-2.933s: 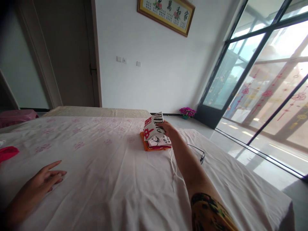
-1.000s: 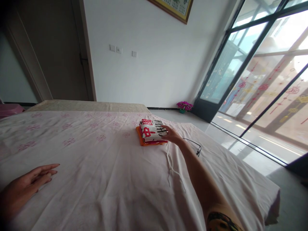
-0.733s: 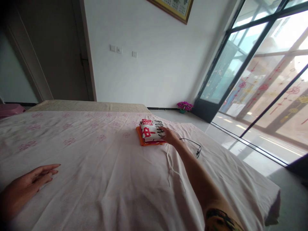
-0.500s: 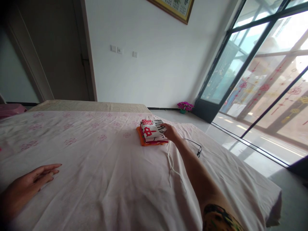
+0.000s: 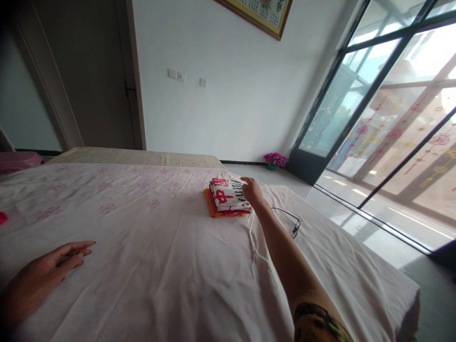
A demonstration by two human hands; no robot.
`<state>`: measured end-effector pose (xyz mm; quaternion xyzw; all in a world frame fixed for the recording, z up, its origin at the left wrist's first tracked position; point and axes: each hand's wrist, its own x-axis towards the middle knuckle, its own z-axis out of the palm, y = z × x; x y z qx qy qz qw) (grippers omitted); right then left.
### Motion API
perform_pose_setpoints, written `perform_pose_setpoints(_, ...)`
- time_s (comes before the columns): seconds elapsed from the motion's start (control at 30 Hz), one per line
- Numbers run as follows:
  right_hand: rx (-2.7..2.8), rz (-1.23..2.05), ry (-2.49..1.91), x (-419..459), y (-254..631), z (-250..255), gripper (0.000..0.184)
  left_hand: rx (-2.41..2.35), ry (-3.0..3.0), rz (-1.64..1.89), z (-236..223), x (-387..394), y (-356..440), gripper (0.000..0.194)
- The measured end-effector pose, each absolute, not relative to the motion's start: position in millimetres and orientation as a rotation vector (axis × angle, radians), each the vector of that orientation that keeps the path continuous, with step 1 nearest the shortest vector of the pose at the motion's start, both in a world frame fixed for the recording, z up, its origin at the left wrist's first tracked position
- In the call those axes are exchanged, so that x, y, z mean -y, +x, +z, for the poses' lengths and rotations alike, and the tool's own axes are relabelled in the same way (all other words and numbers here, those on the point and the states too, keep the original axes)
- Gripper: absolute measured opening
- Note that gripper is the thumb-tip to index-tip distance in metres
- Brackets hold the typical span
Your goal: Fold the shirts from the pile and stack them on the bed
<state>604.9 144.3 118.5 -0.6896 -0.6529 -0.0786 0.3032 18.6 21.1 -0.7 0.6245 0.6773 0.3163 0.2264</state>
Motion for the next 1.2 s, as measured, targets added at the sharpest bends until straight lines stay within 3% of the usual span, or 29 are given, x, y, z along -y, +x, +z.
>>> perform_pose_setpoints(0.2, 2.118, -0.329, -1.894, -151, 551, 102, 0.055, -1.819, 1.646, 0.826, -9, -23, 12, 0.052)
perform_pose_setpoints(0.37, 2.348, -0.295, -1.894, -150, 554, 76, 0.052, -1.770, 1.629, 0.841, -6, -22, 13, 0.053)
perform_pose_setpoints(0.63, 2.308, -0.207, -1.954, -153, 538, 99, 0.056, -1.798, 1.606, 0.791, 6, -20, 21, 0.057)
perform_pose_setpoints(1.2, 2.416, -0.136, -1.849, -161, 532, 82, 0.054, -1.774, 1.691, 0.857, 1, -20, 19, 0.046)
